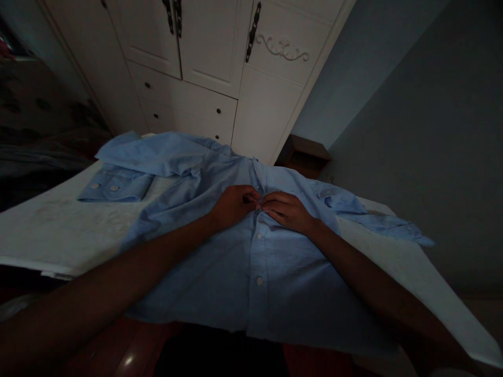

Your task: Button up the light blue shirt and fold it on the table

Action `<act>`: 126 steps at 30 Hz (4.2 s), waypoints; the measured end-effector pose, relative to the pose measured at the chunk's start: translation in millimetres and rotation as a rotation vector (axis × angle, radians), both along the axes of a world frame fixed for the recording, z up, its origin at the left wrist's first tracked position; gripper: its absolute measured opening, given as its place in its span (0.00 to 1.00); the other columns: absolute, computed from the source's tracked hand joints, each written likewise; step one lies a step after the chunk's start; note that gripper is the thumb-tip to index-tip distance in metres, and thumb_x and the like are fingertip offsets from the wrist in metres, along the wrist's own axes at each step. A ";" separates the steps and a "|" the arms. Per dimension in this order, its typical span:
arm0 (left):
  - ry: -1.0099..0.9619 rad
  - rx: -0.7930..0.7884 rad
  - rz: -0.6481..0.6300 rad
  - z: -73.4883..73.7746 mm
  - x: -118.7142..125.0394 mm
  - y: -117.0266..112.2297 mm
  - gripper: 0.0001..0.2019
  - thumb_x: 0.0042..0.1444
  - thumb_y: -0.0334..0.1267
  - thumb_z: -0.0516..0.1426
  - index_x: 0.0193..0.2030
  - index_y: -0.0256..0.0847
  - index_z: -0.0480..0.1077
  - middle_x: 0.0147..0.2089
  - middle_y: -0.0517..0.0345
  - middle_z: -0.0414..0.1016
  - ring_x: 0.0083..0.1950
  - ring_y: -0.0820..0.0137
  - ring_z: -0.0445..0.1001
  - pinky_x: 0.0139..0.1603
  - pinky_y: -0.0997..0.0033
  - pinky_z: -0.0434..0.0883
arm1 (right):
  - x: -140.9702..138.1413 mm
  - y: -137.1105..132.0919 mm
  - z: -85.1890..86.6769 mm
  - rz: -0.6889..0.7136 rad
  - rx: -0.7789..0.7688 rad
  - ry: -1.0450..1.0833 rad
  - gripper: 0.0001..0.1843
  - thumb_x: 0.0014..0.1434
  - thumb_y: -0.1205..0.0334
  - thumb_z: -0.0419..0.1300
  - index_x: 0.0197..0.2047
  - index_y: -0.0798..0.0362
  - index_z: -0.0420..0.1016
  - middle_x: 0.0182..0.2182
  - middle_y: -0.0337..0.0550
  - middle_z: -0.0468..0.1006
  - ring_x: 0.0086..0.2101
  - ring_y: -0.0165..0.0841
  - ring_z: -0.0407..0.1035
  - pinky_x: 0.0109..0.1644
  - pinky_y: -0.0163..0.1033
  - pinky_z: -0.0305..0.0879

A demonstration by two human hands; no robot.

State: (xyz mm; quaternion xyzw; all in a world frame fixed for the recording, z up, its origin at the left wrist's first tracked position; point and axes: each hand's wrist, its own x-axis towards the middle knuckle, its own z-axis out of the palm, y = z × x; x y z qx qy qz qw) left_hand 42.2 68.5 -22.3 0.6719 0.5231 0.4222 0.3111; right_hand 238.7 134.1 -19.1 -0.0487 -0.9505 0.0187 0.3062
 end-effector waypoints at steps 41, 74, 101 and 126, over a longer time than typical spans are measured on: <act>0.258 0.137 -0.011 18.7 1.8 -13.5 0.11 0.54 0.37 0.55 0.42 0.39 0.74 0.36 0.56 0.81 0.35 0.70 0.77 0.37 0.72 0.72 | -1.1 -3.7 -1.0 -0.143 0.150 -0.080 0.12 0.60 0.66 0.53 0.45 0.53 0.74 0.36 0.47 0.81 0.37 0.37 0.75 0.41 0.43 0.72; 0.323 0.169 -0.106 6.7 -6.9 -4.3 0.09 0.58 0.34 0.56 0.45 0.43 0.73 0.40 0.58 0.82 0.43 0.68 0.79 0.45 0.69 0.73 | 0.5 -1.1 -3.2 -0.105 0.066 -0.018 0.06 0.64 0.63 0.55 0.41 0.51 0.74 0.36 0.45 0.81 0.38 0.35 0.76 0.43 0.41 0.74; 0.266 0.126 -0.070 18.6 0.2 -15.4 0.17 0.60 0.45 0.51 0.51 0.40 0.70 0.37 0.56 0.80 0.37 0.68 0.78 0.40 0.71 0.71 | -0.1 -0.1 -3.6 -0.100 -0.259 0.029 0.06 0.65 0.58 0.56 0.38 0.50 0.71 0.34 0.42 0.79 0.35 0.32 0.74 0.41 0.38 0.71; 0.329 0.034 0.102 12.9 18.6 -25.1 0.18 0.59 0.35 0.53 0.56 0.40 0.64 0.44 0.54 0.81 0.46 0.63 0.78 0.49 0.62 0.72 | -1.5 2.8 0.2 -0.070 -0.488 0.004 0.09 0.67 0.62 0.52 0.40 0.51 0.73 0.31 0.40 0.77 0.32 0.29 0.73 0.40 0.35 0.69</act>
